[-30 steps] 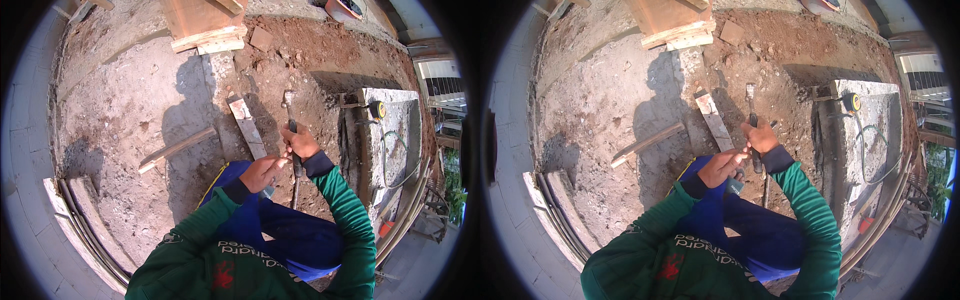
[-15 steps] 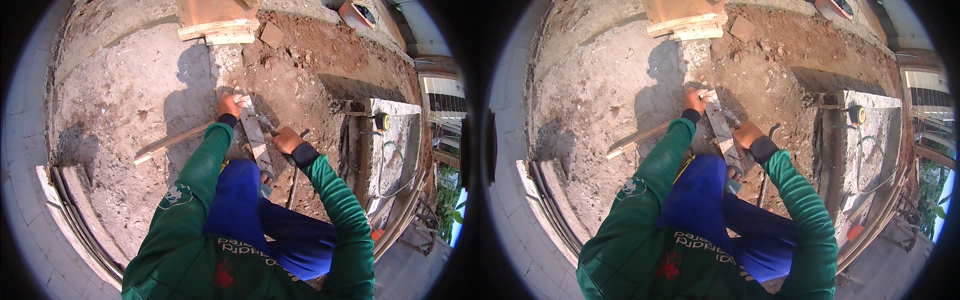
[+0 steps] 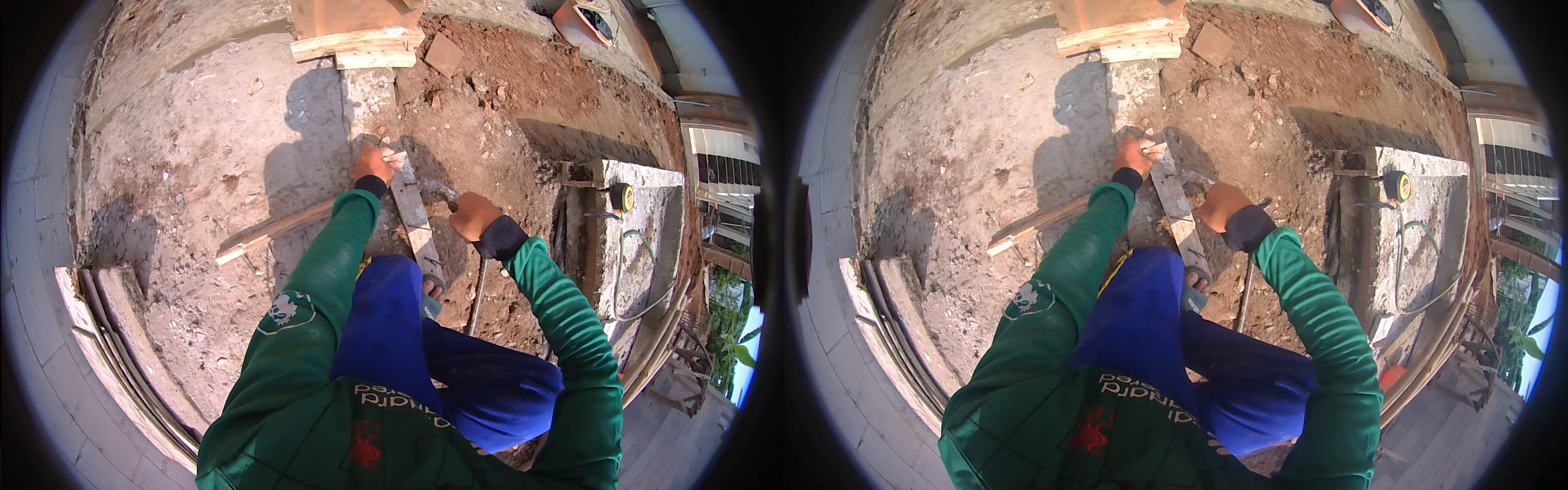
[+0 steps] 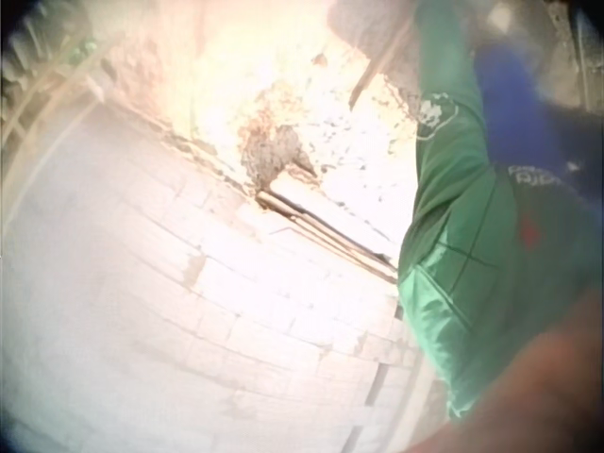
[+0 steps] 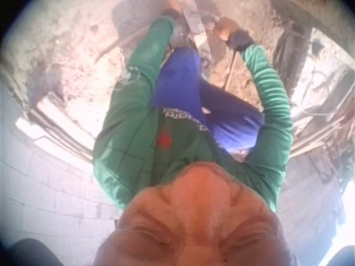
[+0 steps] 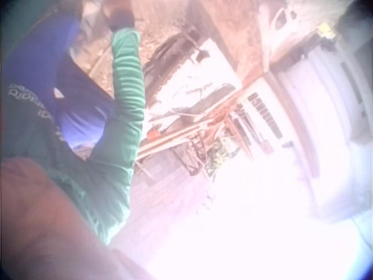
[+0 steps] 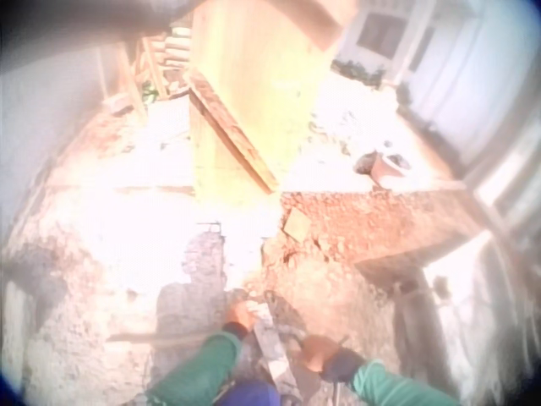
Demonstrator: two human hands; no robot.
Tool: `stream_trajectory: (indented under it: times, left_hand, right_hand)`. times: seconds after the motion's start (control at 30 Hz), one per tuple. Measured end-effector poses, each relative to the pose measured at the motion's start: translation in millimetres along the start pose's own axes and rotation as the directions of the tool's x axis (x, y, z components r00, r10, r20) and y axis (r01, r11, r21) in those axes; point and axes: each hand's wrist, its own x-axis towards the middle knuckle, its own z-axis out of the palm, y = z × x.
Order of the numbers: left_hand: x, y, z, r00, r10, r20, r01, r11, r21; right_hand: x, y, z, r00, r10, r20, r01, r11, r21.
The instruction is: The person kneels on the ground and uses a hammer and a wooden block to bend a piece of rebar. They repeatedly strike the rebar to shape it and adjust its position on the ground.
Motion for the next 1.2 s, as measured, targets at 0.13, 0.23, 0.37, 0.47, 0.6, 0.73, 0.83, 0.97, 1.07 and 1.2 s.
stream_trajectory:
  times: [0.13,0.23,0.37,0.47,0.6,0.73,0.83,0.97,1.07,1.2]
  left_hand:
    - [2.7,-2.0,0.1,1.000,-0.018,-0.007,0.018,1.000,-0.013]
    - [1.1,1.4,1.0,1.000,-0.025,-0.010,0.025,0.999,-0.034]
    - [6.8,-3.5,3.8,0.999,-0.043,-0.020,0.042,0.998,-0.047]
    - [7.0,-8.3,3.2,0.993,-0.113,-0.025,0.110,0.989,-0.094]
    - [1.5,5.2,-0.7,0.999,-0.030,0.014,0.029,0.999,0.036]
    - [4.1,-3.7,-2.1,1.000,0.004,-0.029,-0.002,0.998,0.068]
    - [4.8,-1.6,-3.8,1.000,0.006,0.024,-0.008,0.999,0.051]
    - [5.1,4.5,3.7,1.000,-0.005,-0.009,0.006,0.995,0.098]
    - [12.9,-10.6,5.9,1.000,-0.007,0.017,0.006,1.000,0.020]
    - [16.3,-11.9,6.9,0.997,0.040,0.068,-0.040,0.999,0.011]
  right_hand:
    - [0.4,-17.5,-7.2,0.998,0.054,0.034,-0.051,0.995,-0.089]
    - [-1.3,-13.7,-2.2,0.999,0.040,-0.019,-0.042,0.993,-0.114]
    - [5.9,-14.9,-2.0,1.000,0.007,-0.018,-0.010,0.983,-0.182]
    - [1.2,-30.8,-14.2,0.998,-0.017,0.063,0.031,0.974,-0.224]
    - [-16.6,-35.3,3.4,0.973,-0.049,-0.226,-0.041,0.926,-0.376]
    - [-23.5,-56.8,-3.8,0.964,-0.153,-0.216,0.021,0.859,-0.512]
    - [-35.7,-45.6,7.5,0.979,-0.053,-0.195,-0.041,0.894,-0.446]
    - [-35.3,15.5,59.2,0.969,0.023,-0.245,-0.064,0.985,-0.161]
    - [-30.4,21.5,44.4,0.945,0.072,0.320,-0.289,0.644,0.709]
    - [-46.2,25.4,57.3,0.977,0.099,0.187,-0.200,0.725,0.659]
